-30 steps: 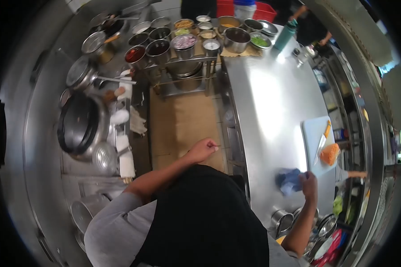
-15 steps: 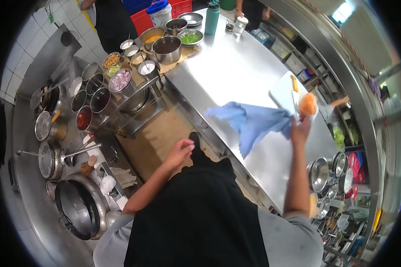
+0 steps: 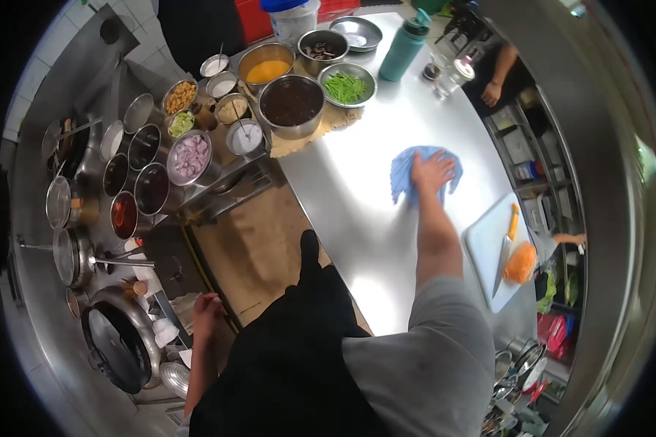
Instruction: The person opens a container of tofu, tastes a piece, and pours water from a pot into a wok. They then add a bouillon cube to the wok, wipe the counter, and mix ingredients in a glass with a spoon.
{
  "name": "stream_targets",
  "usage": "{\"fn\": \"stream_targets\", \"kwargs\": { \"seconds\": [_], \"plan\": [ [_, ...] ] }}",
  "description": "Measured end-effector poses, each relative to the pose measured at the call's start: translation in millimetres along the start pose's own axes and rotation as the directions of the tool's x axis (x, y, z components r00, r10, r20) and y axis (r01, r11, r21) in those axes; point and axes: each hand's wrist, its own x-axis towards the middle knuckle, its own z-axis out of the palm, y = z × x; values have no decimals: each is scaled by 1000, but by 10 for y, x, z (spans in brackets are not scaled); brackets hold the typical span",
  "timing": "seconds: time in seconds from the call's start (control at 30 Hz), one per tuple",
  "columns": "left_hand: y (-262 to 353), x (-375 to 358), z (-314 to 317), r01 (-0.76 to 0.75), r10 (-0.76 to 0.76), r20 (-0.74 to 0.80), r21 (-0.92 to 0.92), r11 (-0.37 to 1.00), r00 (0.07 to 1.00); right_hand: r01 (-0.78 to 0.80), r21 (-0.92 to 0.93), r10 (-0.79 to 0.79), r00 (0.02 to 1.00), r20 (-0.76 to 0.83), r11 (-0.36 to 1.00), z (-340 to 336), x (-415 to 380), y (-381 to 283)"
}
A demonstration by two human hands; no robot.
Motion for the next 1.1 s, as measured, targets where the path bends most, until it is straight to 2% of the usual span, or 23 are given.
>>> {"fn": "stream_targets", "kwargs": {
  "seconds": [0.07,0.17,0.27,0.3,0.33,0.37,0.4,0.5,0.6,0.63,0.67,0.7,0.73,0.77,0.83,0.9,0.93,0.97,1.0,1.03,1.07,1.1],
  "plan": [
    [258,-63,83,26,-29,-38,-62,998,999,-24,-31,25,999,28,999,16,482,-365],
    [531,-88,324,22,-24,-81,-32,999,996,283,-143,-278,959,57,948,85,354,-945],
    [335,131,419,86,-85,21,-89,992,996,584,-216,-592,805,32,782,228,-463,-1386],
    [376,179,528,76,-76,24,17,997,997,640,-152,-642,765,44,753,114,-872,-1501],
    [453,234,640,73,-75,45,34,997,996,693,-55,-689,721,70,719,-29,-1243,-1585],
    [542,305,764,53,-65,106,115,992,992,722,81,-726,680,105,687,-152,-1593,-1623],
    [623,393,872,23,-58,175,197,980,983,788,150,-802,590,93,597,-183,-1898,-1597],
    [800,615,1069,-125,49,406,165,978,913,843,244,-877,466,116,480,-153,-2684,-1274],
    [1194,607,1115,-234,87,495,243,941,864,787,206,-812,578,85,582,-303,-3211,-454],
    [1297,561,1082,-263,101,511,256,930,854,695,241,-731,672,119,678,-337,-3421,-52],
    [1369,538,1013,-262,75,507,308,915,858,594,187,-622,761,185,782,-481,-3653,389],
    [1284,626,885,-291,112,528,269,918,842,484,124,-500,832,242,866,-656,-3913,858],
    [1249,639,795,-272,92,523,280,920,848,374,116,-390,905,168,920,-762,-4267,1364],
    [1159,711,686,-268,71,532,304,914,844,267,54,-272,949,158,962,-798,-4622,1861],
    [913,808,471,-277,42,579,323,905,814,20,-101,4,973,233,995,-795,-5381,2800],
    [619,847,338,-215,2,553,321,922,833,-182,-197,216,962,168,963,-670,-6139,3795],
    [464,823,309,-235,1,597,314,920,802,-320,-162,341,931,127,934,-496,-6502,4380],
    [302,789,267,-172,-46,594,305,937,803,-380,-317,450,873,187,869,-600,-6811,4693],
    [144,742,221,-107,-95,588,300,948,803,-600,-225,639,694,331,768,-958,-6952,4804],
    [-13,677,198,-127,-92,623,297,946,777,-817,-5,788,555,267,577,-1024,-7157,5012],
    [-161,590,196,-96,-111,649,275,957,753,-916,237,892,379,248,323,-977,-7384,5272],
    [-239,476,229,-67,-125,673,252,965,729,-917,266,904,360,231,297,-900,-7559,5473]
  ]
}}
